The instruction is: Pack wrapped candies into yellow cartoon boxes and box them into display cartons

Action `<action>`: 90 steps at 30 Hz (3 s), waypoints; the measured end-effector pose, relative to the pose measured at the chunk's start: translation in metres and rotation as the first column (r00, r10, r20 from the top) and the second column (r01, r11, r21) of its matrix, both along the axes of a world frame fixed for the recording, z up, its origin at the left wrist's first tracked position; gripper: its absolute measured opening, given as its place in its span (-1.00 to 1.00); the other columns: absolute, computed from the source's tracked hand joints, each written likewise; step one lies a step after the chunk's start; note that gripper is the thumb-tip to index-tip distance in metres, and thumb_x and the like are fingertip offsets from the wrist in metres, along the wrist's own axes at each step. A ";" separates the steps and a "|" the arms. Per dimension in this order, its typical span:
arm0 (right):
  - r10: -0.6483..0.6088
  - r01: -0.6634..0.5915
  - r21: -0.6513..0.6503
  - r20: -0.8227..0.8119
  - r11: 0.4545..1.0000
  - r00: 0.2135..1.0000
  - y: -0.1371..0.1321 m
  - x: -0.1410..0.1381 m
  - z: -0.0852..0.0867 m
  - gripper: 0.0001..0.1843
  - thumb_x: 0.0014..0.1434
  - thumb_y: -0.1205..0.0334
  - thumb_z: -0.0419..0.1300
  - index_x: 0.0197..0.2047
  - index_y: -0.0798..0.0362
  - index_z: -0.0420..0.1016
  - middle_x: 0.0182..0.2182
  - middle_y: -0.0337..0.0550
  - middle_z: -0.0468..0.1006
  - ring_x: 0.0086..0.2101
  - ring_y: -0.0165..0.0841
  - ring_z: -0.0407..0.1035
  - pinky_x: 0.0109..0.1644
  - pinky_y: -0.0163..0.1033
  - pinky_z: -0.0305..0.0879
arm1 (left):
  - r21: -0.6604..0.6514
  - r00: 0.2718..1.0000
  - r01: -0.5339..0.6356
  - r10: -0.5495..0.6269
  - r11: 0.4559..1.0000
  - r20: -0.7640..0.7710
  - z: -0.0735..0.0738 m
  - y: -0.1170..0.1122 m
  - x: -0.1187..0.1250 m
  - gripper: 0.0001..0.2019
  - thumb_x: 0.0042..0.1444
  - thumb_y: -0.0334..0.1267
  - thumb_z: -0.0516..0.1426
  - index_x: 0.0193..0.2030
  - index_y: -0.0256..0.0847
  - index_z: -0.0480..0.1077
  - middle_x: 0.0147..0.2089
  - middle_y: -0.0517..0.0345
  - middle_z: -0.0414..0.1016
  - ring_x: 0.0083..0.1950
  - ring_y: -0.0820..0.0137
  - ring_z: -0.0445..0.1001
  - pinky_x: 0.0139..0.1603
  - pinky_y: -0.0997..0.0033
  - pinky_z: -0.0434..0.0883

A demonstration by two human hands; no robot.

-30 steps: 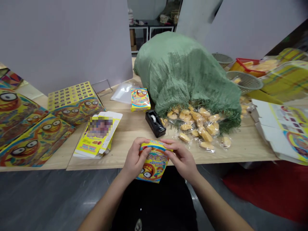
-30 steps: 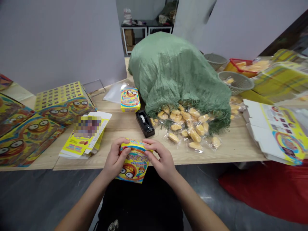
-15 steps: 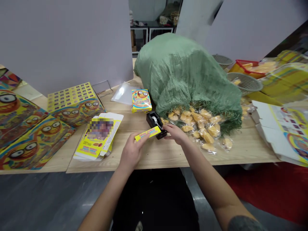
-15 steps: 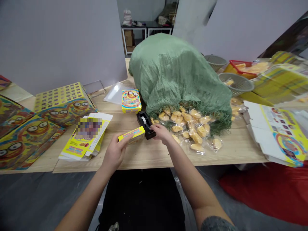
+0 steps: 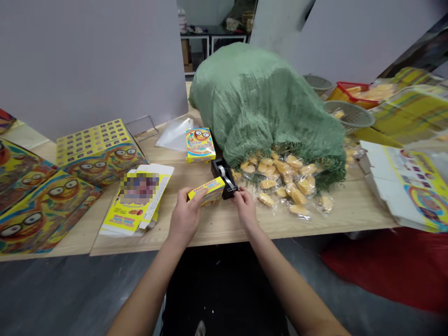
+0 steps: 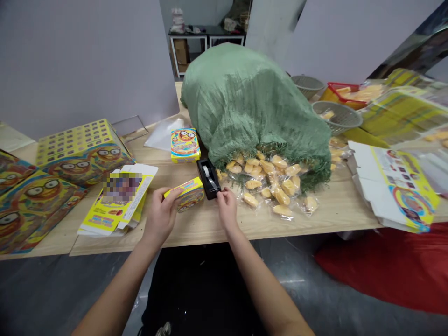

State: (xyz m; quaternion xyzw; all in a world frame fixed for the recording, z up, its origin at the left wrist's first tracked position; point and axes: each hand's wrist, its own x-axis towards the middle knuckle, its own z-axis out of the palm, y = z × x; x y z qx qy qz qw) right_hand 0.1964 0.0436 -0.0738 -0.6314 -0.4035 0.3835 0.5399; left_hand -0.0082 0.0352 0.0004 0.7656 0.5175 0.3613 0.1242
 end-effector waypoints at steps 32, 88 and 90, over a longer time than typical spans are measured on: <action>0.247 -0.246 0.017 -0.092 0.969 0.965 -0.007 -0.050 0.054 -0.27 0.12 0.13 0.19 0.29 0.09 0.01 -0.57 -0.36 0.45 -0.53 -0.37 0.36 -0.45 -0.28 0.28 | 0.140 0.994 -0.004 0.020 0.990 -0.110 -0.003 0.004 -0.007 -0.60 0.29 -0.33 -0.04 0.26 -0.19 0.16 0.10 -0.09 0.27 0.10 0.25 0.34 0.01 0.25 0.44; 0.260 -0.581 0.169 0.772 0.796 0.580 -0.039 -0.009 0.156 -0.65 -0.02 0.16 0.39 -0.39 0.02 0.25 -0.31 -0.13 0.45 -0.23 -0.22 0.34 -0.16 -0.12 0.28 | -0.440 0.884 0.430 -0.268 0.788 0.383 0.042 -0.043 -0.008 -0.62 0.14 0.04 0.14 -0.03 -0.18 0.38 -0.07 0.01 0.48 -0.03 0.25 0.45 0.00 0.28 0.38; 0.350 -0.670 0.182 0.738 0.719 0.577 -0.043 -0.013 0.162 -0.64 0.01 0.17 0.37 -0.43 0.01 0.20 -0.26 -0.13 0.45 -0.16 -0.23 0.35 -0.06 -0.08 0.29 | -0.435 0.732 0.647 -0.349 0.626 0.585 0.039 -0.038 -0.012 -0.21 -0.10 0.26 0.23 0.18 -0.18 0.23 0.08 -0.09 0.40 0.11 0.12 0.40 0.10 0.14 0.36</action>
